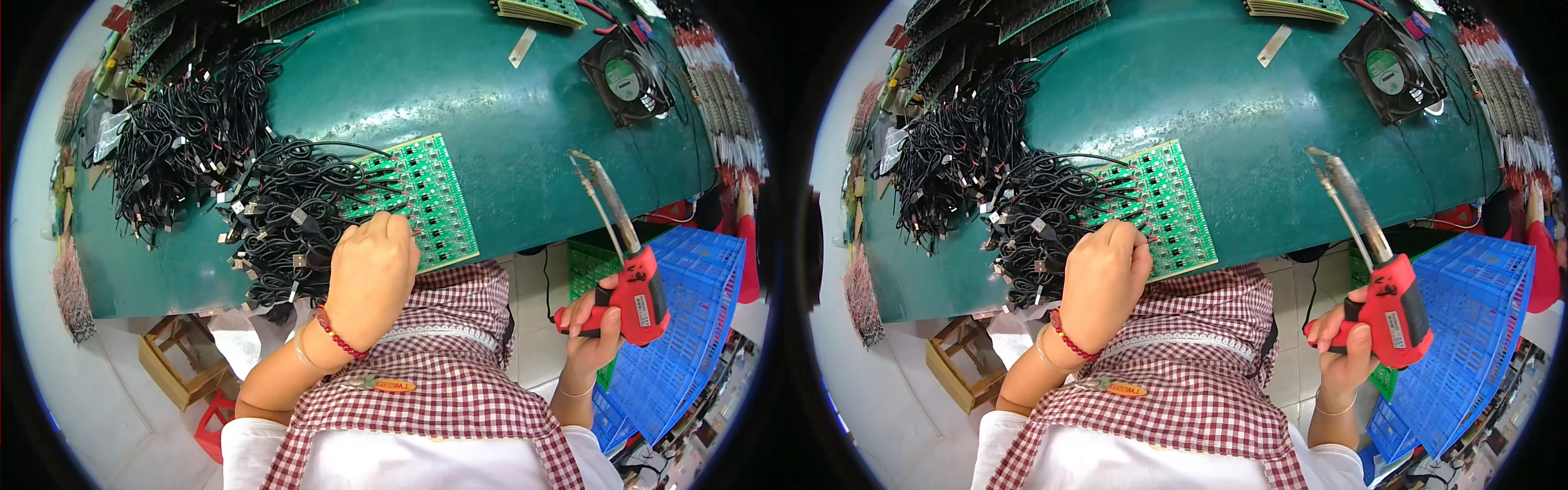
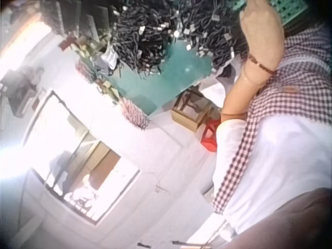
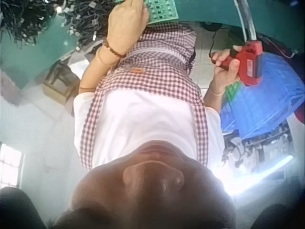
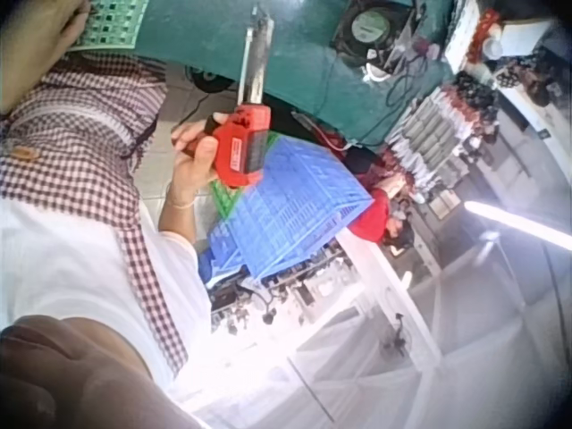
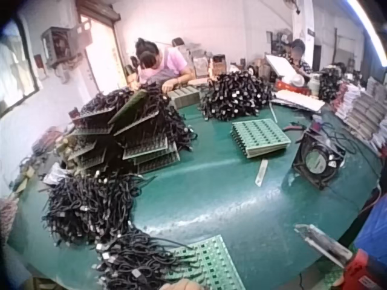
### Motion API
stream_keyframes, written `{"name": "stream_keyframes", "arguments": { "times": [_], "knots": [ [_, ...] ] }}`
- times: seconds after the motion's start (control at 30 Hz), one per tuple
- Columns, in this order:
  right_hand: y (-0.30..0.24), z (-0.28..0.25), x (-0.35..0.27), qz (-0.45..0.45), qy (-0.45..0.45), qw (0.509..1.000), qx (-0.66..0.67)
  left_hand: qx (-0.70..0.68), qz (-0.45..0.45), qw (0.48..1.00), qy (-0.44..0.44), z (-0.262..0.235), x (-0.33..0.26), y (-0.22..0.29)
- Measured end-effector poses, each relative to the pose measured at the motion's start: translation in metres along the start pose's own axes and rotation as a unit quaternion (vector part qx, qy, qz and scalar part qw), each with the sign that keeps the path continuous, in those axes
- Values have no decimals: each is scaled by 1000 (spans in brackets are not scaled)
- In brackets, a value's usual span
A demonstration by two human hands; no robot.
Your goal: The person solders black wires onto a green printed circuit board using a manual soldering iron.
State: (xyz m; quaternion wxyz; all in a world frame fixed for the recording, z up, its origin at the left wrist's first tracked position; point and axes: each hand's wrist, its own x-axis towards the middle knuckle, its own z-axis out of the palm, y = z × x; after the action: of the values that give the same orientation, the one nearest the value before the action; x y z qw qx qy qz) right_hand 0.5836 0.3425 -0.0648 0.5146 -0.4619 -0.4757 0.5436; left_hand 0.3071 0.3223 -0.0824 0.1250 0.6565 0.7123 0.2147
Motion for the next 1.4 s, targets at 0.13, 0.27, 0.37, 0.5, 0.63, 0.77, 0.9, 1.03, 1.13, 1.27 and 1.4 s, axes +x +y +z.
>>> {"name": "stream_keyframes", "arguments": {
  "times": [0.13,0.27,0.37,0.5,0.63,0.77,0.9,1.03,1.13,1.27,1.4],
  "knots": [
    [15,-2,-23,84,-101,991,13,-2,4,1000,6,1,0,0],
    [25,0,-40,159,-151,976,-12,-11,9,1000,6,0,0,0],
    [26,2,-42,171,-167,971,24,-13,7,1000,7,0,1,0],
    [26,3,-45,201,-200,959,-13,-13,1,1000,3,2,1,-2],
    [30,1,-50,211,-206,955,-17,-12,3,1000,7,3,1,-1],
    [28,4,-50,215,-207,954,-23,-14,0,1000,8,3,-1,-1],
    [28,6,-53,207,-203,957,-13,-15,6,1000,14,2,-2,-2],
    [23,8,-53,190,-179,965,20,-50,2,998,26,-1,-2,-4],
    [22,6,-49,175,-166,970,-37,-63,0,998,28,-2,0,-5],
    [18,8,-32,87,-120,989,-23,-80,-4,996,34,-3,6,-1],
    [-4,-2,-4,-7,-6,1000,-4,-112,-10,993,30,-11,9,4]
  ]
}}
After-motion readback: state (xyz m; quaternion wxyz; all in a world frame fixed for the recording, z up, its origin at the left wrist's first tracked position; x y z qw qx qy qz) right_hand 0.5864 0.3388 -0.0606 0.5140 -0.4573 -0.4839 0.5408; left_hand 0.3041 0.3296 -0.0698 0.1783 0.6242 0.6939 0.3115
